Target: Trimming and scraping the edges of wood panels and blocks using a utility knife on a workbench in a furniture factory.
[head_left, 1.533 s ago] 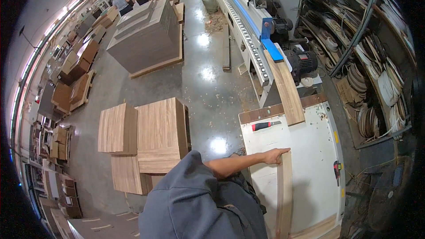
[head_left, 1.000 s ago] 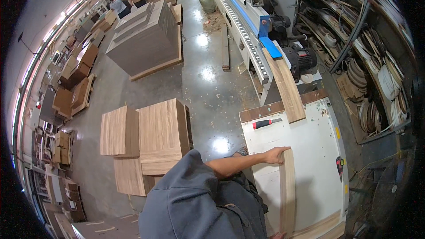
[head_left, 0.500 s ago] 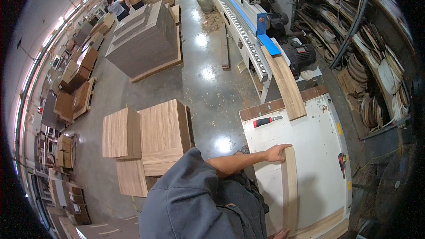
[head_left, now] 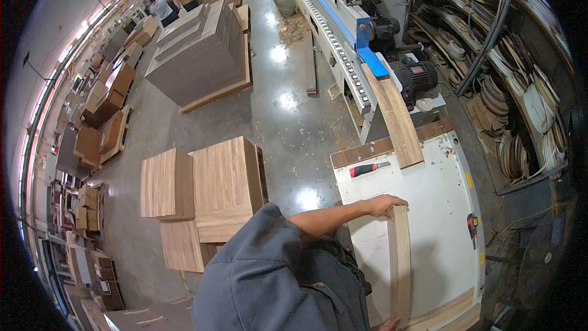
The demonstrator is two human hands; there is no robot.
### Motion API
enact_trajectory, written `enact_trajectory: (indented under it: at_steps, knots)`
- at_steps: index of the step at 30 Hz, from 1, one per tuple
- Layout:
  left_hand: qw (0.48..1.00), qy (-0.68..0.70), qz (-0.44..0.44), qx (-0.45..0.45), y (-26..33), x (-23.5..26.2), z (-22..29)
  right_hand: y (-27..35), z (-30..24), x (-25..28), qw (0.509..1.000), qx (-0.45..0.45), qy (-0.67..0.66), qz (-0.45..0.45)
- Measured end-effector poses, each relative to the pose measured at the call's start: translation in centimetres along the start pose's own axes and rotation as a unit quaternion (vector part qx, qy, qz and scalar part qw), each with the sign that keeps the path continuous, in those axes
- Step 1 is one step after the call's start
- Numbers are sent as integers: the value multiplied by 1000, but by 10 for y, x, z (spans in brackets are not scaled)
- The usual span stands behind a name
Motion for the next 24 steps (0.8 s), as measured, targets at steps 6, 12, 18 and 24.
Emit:
enact_trajectory:
  at_steps: [6,12,18,24]
  knots:
    - [999,-29,-22,38,-1,13,1,1,2,-8,999,-14,-37,-10]
    - [998,-17,9,56,6,34,-14,4,3,-19,996,-30,-80,-18]
    - [995,41,33,80,14,36,-30,6,6,-28,993,-47,-102,-28]
    - [996,36,33,76,14,41,-18,9,-16,-22,999,-10,-51,-8]
Point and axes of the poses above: each hand's wrist, its own y-axis away from the middle knuckle, its own x-axis out of the back of the hand, z = x × y, the point moved 6 cm from there along -y, towards the middle knuckle, and after that the axes turned 4 degrees about -z, right-handed, at the moved point
